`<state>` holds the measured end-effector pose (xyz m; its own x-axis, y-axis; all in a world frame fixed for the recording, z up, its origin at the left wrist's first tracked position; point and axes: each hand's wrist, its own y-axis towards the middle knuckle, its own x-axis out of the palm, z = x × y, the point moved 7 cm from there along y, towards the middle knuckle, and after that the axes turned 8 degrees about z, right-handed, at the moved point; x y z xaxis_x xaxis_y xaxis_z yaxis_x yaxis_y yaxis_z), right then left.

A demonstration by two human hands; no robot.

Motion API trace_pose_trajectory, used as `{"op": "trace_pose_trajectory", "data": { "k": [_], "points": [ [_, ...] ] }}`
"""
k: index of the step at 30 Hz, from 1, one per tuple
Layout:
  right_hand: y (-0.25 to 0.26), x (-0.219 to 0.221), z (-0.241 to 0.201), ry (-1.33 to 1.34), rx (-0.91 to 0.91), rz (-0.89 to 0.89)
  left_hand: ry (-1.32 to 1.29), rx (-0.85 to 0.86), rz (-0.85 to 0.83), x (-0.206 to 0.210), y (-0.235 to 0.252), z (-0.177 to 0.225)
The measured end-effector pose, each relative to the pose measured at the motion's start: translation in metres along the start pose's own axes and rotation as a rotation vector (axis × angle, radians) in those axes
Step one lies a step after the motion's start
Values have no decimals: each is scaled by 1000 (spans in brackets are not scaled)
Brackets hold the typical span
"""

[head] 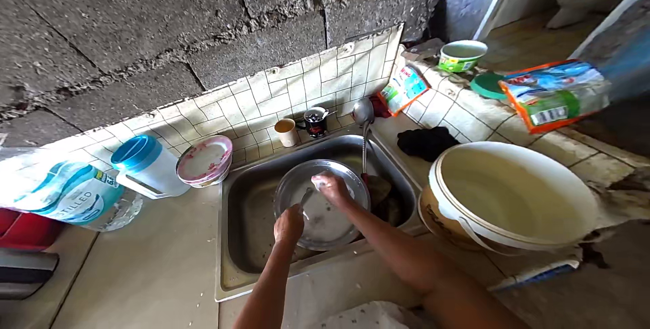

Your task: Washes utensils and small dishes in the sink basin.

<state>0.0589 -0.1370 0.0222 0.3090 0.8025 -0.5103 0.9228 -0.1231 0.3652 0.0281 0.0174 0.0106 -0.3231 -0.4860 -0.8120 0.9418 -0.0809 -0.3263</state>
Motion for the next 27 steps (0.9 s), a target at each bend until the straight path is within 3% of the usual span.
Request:
{"op": "trace_pose_trajectory", "data": {
  "k": [2,5,9,13,17,22,24,27],
  "points": [
    [-6,11,-9,4,112,-151,250,-34,61,-6,-4,7],
    [-20,25,-31,-43,15,-314,368,13,172,-11,-6,17],
    [-18,26,-9,-14,94,-256,380,69,198,-4,-8,17],
    [-24,32,-28,-9,10,-223,360,87,227,-3,-5,22],
    [-6,27,6,-82,159,-252,324,126,239,2,-4,22],
    [-18,40,-21,-40,-54,-234,322,80,235,1,9,16],
    [-11,41,7,-72,36,-286,319,51,158,7,17,9],
    [5,39,68,-226,357,-423,257,-47,14,25,37,-6]
  ]
}}
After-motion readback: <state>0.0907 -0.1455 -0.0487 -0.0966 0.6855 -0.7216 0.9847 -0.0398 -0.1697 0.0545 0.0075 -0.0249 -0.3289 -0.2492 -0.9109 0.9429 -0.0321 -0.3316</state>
